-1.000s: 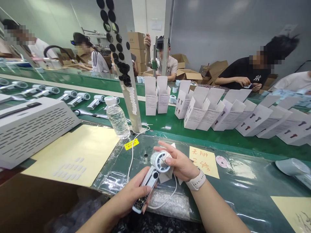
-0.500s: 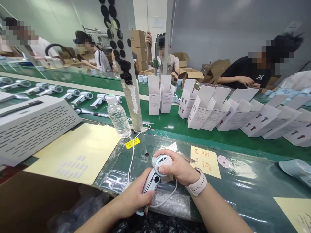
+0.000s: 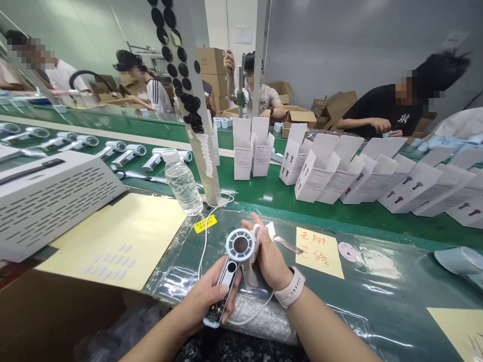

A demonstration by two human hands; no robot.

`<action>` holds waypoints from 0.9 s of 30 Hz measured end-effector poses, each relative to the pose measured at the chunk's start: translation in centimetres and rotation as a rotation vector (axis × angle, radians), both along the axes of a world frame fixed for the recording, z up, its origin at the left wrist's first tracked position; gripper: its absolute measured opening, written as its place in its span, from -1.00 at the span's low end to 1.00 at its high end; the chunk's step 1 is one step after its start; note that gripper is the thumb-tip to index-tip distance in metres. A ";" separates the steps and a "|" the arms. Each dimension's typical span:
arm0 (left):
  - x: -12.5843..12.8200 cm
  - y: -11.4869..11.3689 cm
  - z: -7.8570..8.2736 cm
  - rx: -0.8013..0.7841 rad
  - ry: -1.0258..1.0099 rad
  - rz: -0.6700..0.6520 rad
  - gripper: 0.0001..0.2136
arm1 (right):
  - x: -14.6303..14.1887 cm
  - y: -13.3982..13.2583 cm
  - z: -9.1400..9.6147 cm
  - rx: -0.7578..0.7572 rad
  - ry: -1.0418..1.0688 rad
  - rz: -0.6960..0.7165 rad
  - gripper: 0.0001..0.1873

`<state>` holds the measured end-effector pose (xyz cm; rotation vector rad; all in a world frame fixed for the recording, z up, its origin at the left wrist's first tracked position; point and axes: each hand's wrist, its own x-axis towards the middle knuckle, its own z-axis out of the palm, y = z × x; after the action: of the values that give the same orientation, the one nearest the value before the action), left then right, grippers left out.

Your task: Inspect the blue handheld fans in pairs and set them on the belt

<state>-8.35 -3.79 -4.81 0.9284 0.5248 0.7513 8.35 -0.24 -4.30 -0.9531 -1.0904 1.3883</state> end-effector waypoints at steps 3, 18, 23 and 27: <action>0.3 -0.2 0.4 -0.082 -0.051 0.075 -0.62 | 0.8 -0.5 0.1 0.170 -0.244 -0.123 -0.30; -1.3 0.0 2.8 0.228 0.530 0.357 -0.74 | -0.8 -2.3 0.4 0.050 -0.128 0.269 -0.50; -7.7 6.2 9.7 0.509 0.660 0.849 -0.88 | -0.5 -2.1 -0.1 -0.132 0.210 0.299 -0.50; -11.1 14.6 12.5 0.539 0.646 1.346 -0.88 | -0.4 -1.8 -0.3 -0.185 0.386 0.251 -0.54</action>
<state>-19.46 10.82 7.66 1.2762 1.6427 1.8726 7.96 -2.01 -4.57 -0.6504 -0.8171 1.8161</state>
